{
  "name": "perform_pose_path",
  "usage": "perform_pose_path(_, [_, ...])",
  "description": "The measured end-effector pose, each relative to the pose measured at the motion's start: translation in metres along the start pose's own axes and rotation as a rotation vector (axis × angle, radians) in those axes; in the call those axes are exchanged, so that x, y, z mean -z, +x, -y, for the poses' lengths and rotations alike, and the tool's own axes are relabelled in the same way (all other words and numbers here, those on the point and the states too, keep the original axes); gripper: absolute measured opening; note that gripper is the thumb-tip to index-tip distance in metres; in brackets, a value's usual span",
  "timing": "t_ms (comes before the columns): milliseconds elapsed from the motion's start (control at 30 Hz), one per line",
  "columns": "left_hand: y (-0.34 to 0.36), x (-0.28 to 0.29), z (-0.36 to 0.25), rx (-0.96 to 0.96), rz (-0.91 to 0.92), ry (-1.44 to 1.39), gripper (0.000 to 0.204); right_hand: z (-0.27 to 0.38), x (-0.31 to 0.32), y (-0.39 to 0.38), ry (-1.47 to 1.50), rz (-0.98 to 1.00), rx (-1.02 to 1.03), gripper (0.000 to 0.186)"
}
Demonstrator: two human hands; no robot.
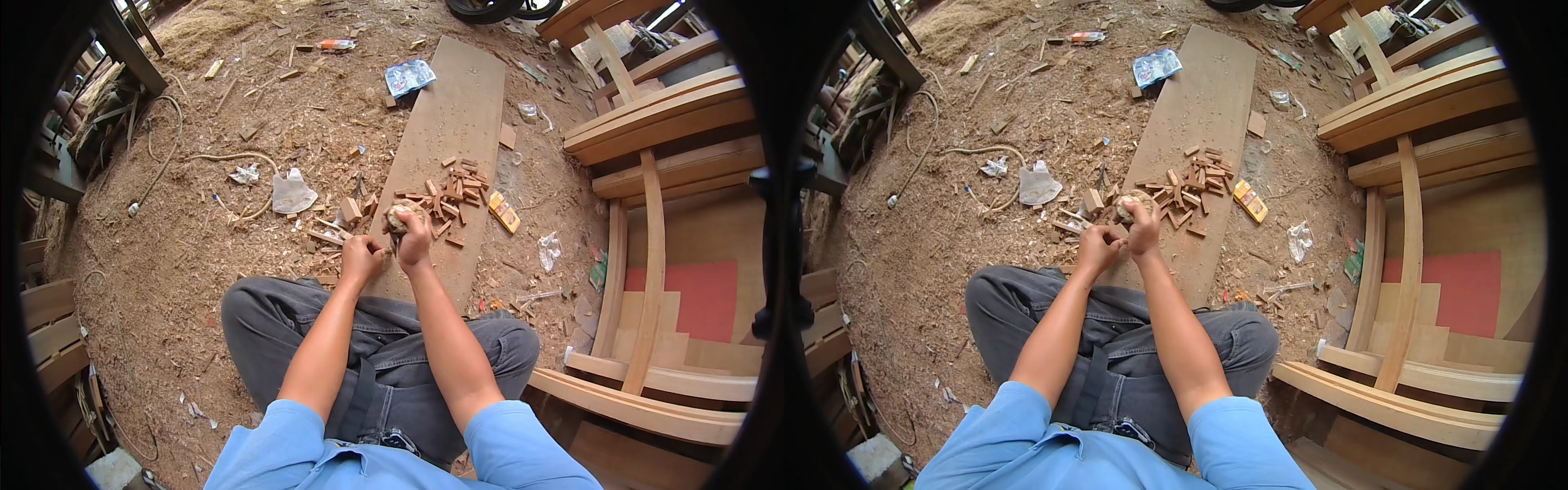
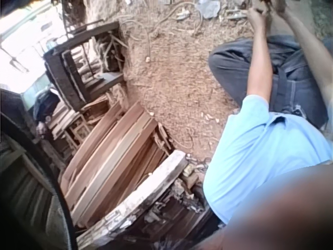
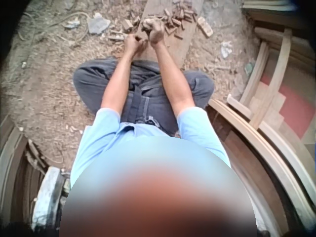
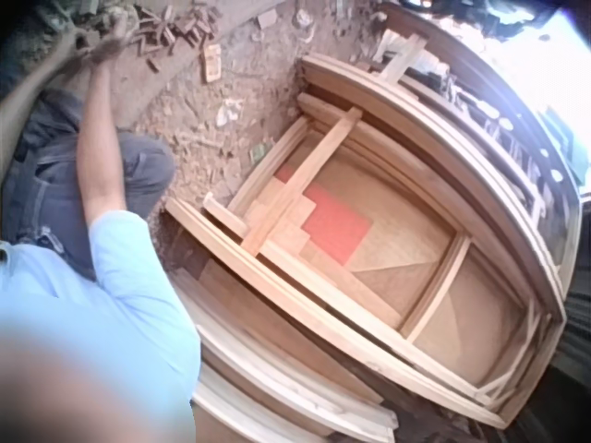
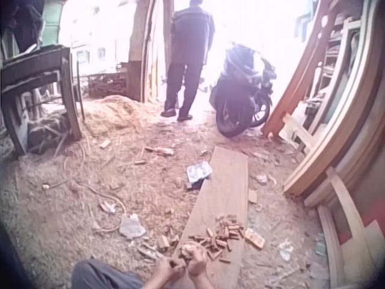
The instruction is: The person sits on the floor and uses a chisel to carve and shape small wooden dowels. They hold each dowel in one hand and carefully shave off material with the chisel in the other, creating a pile of wood shavings.
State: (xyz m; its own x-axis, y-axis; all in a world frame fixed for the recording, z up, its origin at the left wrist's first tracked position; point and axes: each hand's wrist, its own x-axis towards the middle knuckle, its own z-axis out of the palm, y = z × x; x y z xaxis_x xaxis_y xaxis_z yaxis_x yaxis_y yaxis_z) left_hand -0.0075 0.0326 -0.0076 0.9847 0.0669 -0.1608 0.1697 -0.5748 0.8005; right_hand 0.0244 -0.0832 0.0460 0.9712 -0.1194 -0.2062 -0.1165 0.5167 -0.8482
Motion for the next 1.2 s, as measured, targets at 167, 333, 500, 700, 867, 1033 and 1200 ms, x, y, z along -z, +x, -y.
perform_pose_path(167, [-0.001, -0.001, -0.001, 0.008, -0.009, -0.005, 0.013, 0.012, 0.004, -0.001, 0.128, 0.12, 0.04, 0.026])
perform_pose_path(333, [-0.002, 0.001, -0.002, -0.023, -0.011, -0.013, 0.013, 0.009, -0.001, -0.002, -0.028, 0.027, -0.072, 0.026])
perform_pose_path(500, [-0.001, 0.001, -0.001, -0.005, -0.013, -0.013, 0.012, 0.01, 0.002, 0.0, 0.126, 0.087, 0.084, 0.025])
perform_pose_path(700, [-0.002, -0.001, -0.001, -0.018, -0.02, -0.003, 0.011, 0.0, -0.001, -0.003, 0.01, -0.005, 0.013, 0.018])
perform_pose_path(867, [-0.003, 0.001, -0.003, 0.015, -0.02, -0.065, 0.01, 0.005, 0.003, 0.001, 0.047, 0.082, 0.186, 0.023])
perform_pose_path(1033, [-0.002, 0.001, -0.004, -0.042, -0.038, -0.018, 0.01, 0.002, -0.002, -0.003, -0.052, 0.032, 0.02, 0.024])
perform_pose_path(1200, [-0.003, 0.0, -0.002, -0.011, -0.029, -0.056, 0.01, 0.011, -0.001, -0.002, 0.117, 0.128, 0.1, 0.026])
